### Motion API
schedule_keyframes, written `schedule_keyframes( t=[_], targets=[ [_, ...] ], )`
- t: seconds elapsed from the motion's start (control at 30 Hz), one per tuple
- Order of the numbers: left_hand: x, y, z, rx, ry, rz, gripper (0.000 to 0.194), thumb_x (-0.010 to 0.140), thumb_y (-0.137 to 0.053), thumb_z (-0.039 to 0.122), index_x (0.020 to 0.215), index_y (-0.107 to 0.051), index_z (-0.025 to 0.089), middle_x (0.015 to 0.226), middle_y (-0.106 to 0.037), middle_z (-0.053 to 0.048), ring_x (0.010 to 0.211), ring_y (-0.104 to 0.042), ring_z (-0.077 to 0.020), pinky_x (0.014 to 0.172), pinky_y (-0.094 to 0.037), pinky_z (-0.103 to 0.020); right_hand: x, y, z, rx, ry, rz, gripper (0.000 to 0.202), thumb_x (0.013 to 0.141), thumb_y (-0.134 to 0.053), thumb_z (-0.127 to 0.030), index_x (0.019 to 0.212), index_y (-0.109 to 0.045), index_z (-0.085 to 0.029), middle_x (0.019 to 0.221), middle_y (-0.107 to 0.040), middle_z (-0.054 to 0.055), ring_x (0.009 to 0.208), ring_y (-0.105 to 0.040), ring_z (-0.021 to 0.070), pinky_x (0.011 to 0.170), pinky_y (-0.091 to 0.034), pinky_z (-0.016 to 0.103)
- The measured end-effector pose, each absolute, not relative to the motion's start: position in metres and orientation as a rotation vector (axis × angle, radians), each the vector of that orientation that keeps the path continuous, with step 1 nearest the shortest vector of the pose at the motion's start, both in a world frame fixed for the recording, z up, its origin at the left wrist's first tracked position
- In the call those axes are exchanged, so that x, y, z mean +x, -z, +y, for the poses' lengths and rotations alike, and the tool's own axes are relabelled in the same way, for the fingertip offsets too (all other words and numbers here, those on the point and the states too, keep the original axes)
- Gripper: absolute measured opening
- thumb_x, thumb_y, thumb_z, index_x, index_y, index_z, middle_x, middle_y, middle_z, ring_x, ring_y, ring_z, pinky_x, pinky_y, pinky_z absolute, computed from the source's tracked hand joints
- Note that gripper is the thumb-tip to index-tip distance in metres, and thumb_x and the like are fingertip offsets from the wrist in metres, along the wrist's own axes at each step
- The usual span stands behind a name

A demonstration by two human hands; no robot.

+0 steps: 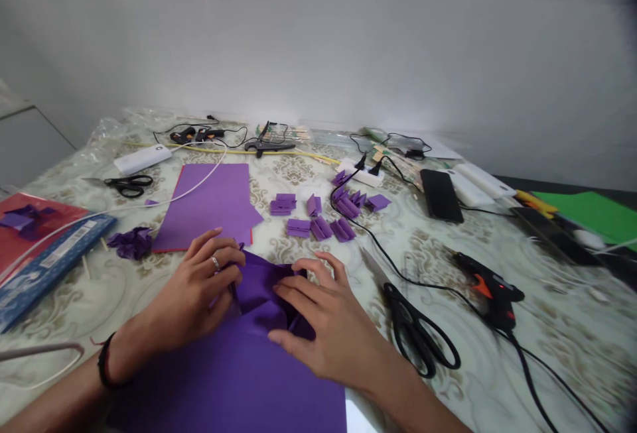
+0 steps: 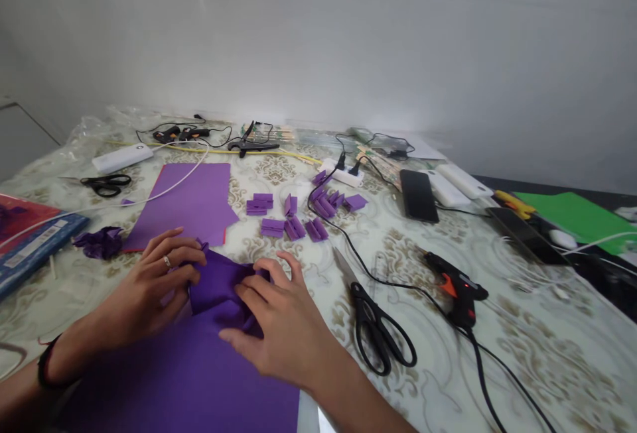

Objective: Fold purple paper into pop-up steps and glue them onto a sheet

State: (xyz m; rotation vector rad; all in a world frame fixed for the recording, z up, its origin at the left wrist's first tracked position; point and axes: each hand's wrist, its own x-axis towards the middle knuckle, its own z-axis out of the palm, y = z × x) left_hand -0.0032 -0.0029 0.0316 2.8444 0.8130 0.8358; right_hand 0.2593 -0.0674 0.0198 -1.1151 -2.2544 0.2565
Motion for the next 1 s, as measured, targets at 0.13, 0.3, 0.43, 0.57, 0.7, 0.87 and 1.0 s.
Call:
schedule_keyframes(
  t=[0.13, 0.3, 0.43, 0.57, 0.7, 0.87, 1.0],
  targets=[
    [-0.006, -0.033, 0.001, 2.827, -0.930, 0.846, 0.024, 0.092, -0.054, 0.001, 0.098, -0.061, 0.023, 0.112, -0.074, -0.004, 0.121, -0.065, -0.0250, 0.124, -0.041, -0.054, 0.257, -0.020, -0.072, -1.056, -0.176, -2.270, 0.028, 0.096, -0.076, -0.036, 0.115, -0.077, -0.016, 0.104, -0.084, 0.009, 0.130, -0.065, 0.0356, 0.134, -0.015, 0.066],
    [-0.009, -0.035, 0.004, 2.836, -0.986, 0.899, 0.023, 0.096, -0.054, 0.000, 0.099, -0.058, 0.022, 0.111, -0.073, -0.006, 0.116, -0.065, -0.0258, 0.114, -0.047, -0.052, 0.259, -0.019, -0.071, -1.030, -0.149, -2.339, 0.047, 0.092, -0.057, -0.009, 0.138, -0.069, -0.008, 0.110, -0.083, 0.012, 0.126, -0.069, 0.0294, 0.137, -0.013, 0.063],
    [-0.010, -0.037, 0.004, 2.849, -1.017, 0.941, 0.021, 0.098, -0.056, 0.002, 0.099, -0.059, 0.023, 0.113, -0.074, -0.007, 0.119, -0.066, -0.0283, 0.106, -0.049, -0.049, 0.261, -0.019, -0.069, -1.031, -0.217, -2.320, 0.058, 0.090, -0.052, -0.004, 0.148, -0.061, -0.007, 0.115, -0.082, 0.013, 0.122, -0.069, 0.0284, 0.134, -0.020, 0.068],
    [-0.011, -0.036, 0.006, 2.858, -0.988, 0.968, 0.022, 0.099, -0.054, 0.002, 0.099, -0.057, 0.023, 0.114, -0.074, -0.007, 0.120, -0.064, -0.0291, 0.105, -0.048, -0.050, 0.263, -0.021, -0.069, -1.000, -0.287, -2.275, 0.051, 0.094, -0.061, -0.014, 0.145, -0.062, -0.013, 0.108, -0.081, 0.009, 0.115, -0.071, 0.0288, 0.131, -0.021, 0.071],
    [-0.011, -0.036, 0.007, 2.874, -0.977, 0.984, 0.022, 0.100, -0.052, 0.001, 0.100, -0.055, 0.023, 0.115, -0.073, -0.008, 0.119, -0.063, -0.0289, 0.103, -0.048, -0.050, 0.264, -0.017, -0.068, -1.025, -0.209, -2.336, 0.049, 0.101, -0.070, -0.026, 0.148, -0.061, -0.014, 0.116, -0.081, 0.011, 0.119, -0.068, 0.0310, 0.131, -0.016, 0.071],
    [-0.011, -0.034, 0.009, 2.893, -0.972, 1.013, 0.023, 0.099, -0.053, 0.001, 0.098, -0.056, 0.024, 0.113, -0.073, -0.007, 0.116, -0.064, -0.0280, 0.105, -0.049, -0.050, 0.265, -0.013, -0.066, -1.086, -0.148, -2.324, 0.039, 0.104, -0.055, -0.006, 0.141, -0.065, -0.015, 0.106, -0.079, 0.007, 0.114, -0.067, 0.0267, 0.131, -0.014, 0.065],
    [-0.014, -0.035, 0.009, 2.860, -0.940, 0.961, 0.024, 0.096, -0.053, 0.001, 0.100, -0.059, 0.024, 0.118, -0.073, -0.008, 0.124, -0.064, -0.0271, 0.118, -0.046, -0.053, 0.268, -0.014, -0.062, -1.040, -0.301, -2.303, 0.039, 0.102, -0.054, -0.002, 0.135, -0.068, -0.017, 0.100, -0.077, 0.004, 0.109, -0.068, 0.0245, 0.128, -0.025, 0.061]
  ],
)
